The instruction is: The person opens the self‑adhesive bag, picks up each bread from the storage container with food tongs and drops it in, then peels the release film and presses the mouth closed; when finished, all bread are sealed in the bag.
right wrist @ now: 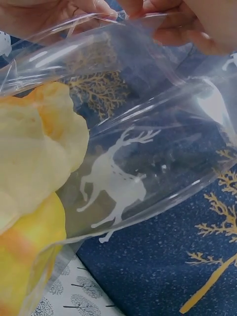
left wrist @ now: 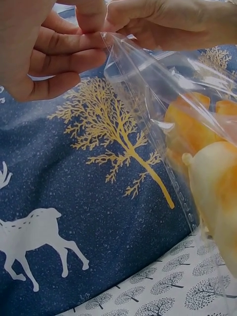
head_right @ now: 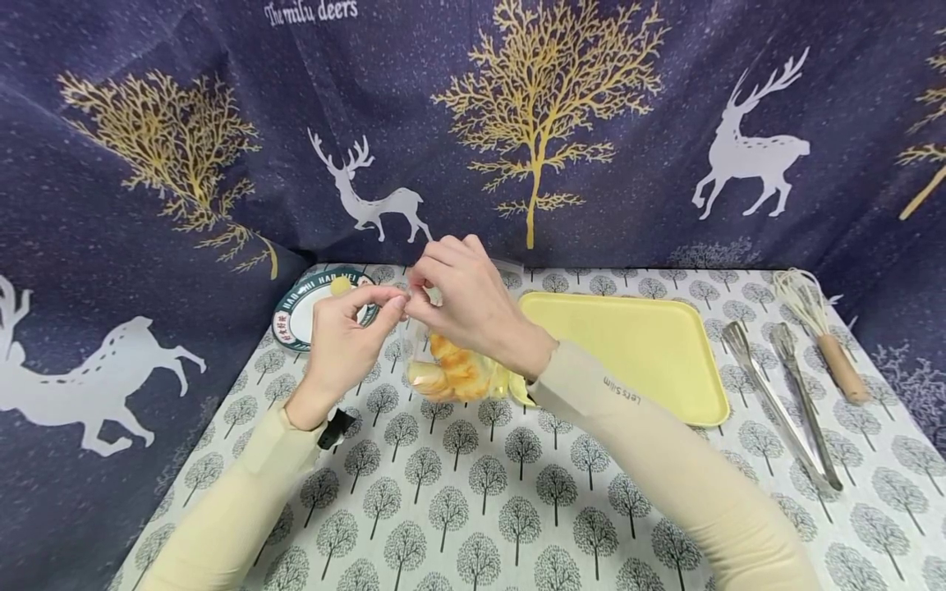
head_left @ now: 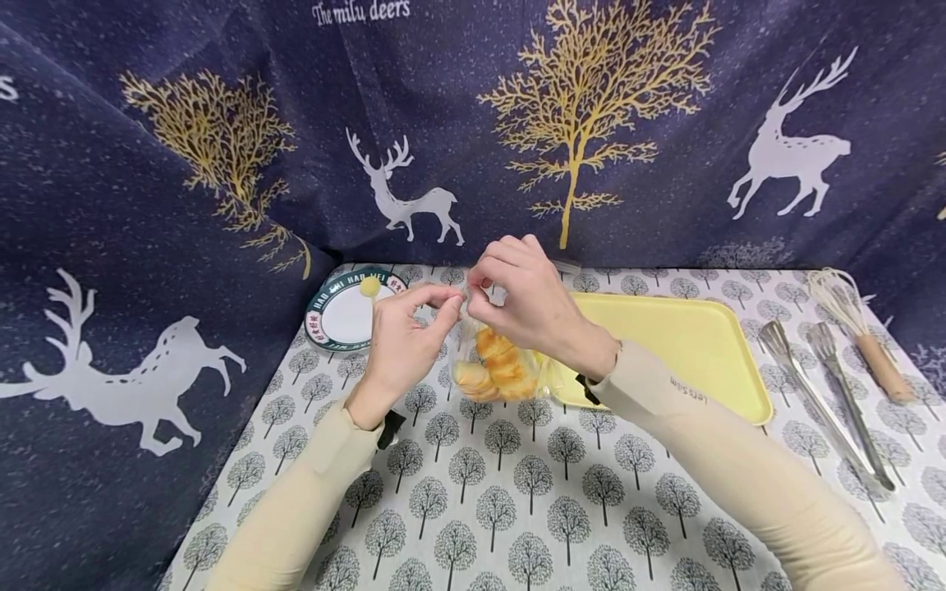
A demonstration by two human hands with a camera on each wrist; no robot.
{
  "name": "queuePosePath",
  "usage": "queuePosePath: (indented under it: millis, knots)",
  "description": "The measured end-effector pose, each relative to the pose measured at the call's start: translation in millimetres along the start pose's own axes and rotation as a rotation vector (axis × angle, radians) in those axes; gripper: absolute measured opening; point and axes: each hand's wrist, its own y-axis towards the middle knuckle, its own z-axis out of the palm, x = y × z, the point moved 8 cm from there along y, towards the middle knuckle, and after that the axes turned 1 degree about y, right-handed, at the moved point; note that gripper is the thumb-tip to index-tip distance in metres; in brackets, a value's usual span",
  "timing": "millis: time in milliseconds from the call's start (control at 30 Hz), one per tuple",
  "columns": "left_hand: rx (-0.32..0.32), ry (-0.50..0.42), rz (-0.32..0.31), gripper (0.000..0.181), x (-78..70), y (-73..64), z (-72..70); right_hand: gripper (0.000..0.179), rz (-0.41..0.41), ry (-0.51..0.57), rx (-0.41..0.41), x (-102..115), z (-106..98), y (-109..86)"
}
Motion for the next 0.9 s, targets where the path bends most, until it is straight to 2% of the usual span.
queuePosePath:
  millis: [200, 467, 600, 700, 900]
  knots:
    - [-0.002, -0.008, 0.005, 0.009, 2.3, -1.1, 0.0, 0.01, -0.006, -0.043, -0.031, 2.1, -2.2, -0.1]
    - [-0.006, -0.013, 0.068, 0.015, -1.5, 0.2, -0.1, 0.005, 0.011, -0.048, 0.069, 3.5, 1.3, 1.4]
    - [-0.011, -0.013, 0.08, 0.014, -2.0, -0.2, 0.1, 0.005, 0.006, -0.067, 0.068, 2.4, 1.3, 1.6]
    - [-0.011, -0.023, 0.071, 0.013, -1.8, -0.7, 0.4, 0.002, -0.04, -0.1, 0.038, 4.8, -1.9, -0.1]
    - [-0.015, -0.041, 0.037, 0.015, 0.2, -0.3, -0.4, 0.01, -0.209, -0.281, 0.0, 21.4, -1.2, -5.4]
